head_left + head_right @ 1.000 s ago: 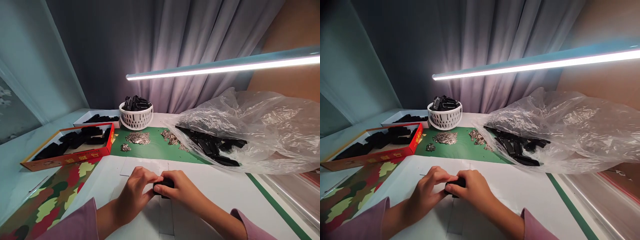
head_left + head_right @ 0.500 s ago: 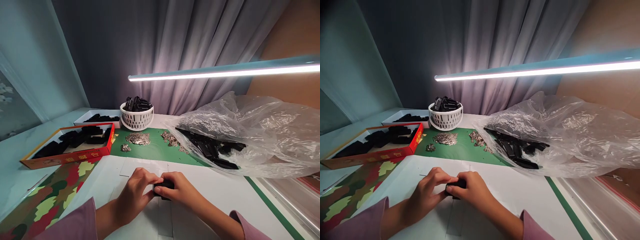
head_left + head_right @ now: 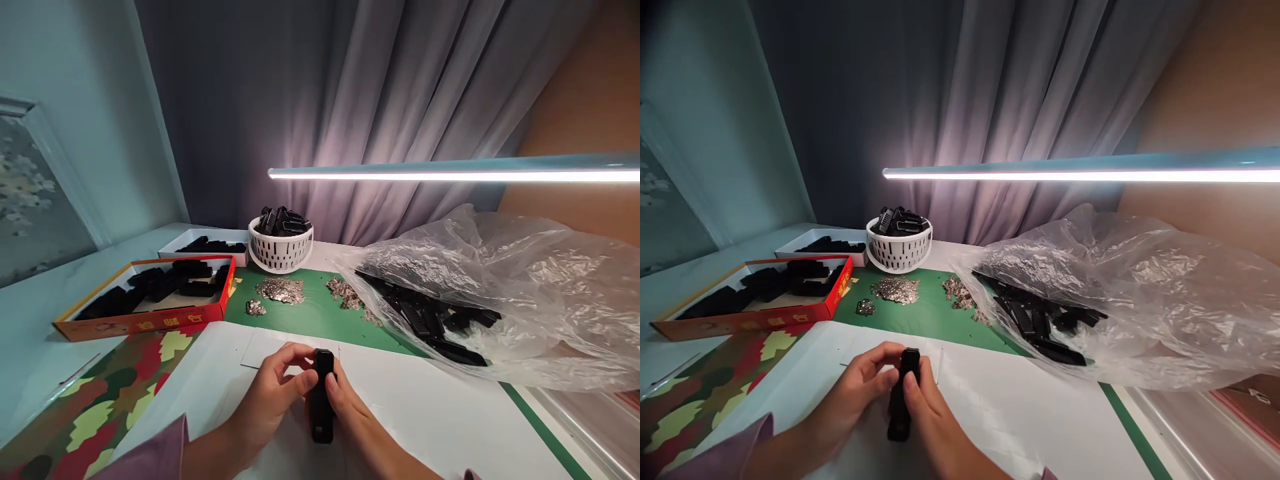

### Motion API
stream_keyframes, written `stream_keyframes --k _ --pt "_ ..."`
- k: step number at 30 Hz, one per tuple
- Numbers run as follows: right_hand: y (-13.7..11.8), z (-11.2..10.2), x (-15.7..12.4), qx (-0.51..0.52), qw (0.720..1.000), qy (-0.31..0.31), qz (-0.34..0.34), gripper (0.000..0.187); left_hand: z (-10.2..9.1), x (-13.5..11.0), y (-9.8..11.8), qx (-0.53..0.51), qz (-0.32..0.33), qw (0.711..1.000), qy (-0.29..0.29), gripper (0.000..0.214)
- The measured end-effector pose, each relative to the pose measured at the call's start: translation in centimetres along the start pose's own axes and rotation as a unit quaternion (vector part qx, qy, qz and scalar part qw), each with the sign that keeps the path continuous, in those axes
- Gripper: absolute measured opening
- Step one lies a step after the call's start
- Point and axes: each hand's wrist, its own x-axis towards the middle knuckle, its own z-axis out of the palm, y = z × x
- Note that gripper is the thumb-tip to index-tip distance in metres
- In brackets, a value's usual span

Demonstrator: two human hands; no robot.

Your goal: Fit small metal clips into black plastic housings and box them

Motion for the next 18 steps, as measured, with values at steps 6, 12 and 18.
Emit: stream_keyframes --k 6,12,18 --pt "0.4 0.3 0.1 -0.021 0.996 -0.083 -0.035 0.054 0.0 -0.6 1.2 -0.120 -0.041 0.992 0.018 0.026" --pt "1.3 0.9 0.1 -0.103 0.989 -0.066 -0.088 0.052 -0.8 0.0 1.3 -0.113 -0.021 0.993 0.036 0.022" --pt "0.9 1.3 0.1 -0.075 0.992 -0.061 -0.083 0.045 -0.7 -0.1 0.9 -0.113 -0.049 0.992 -0.015 0.030"
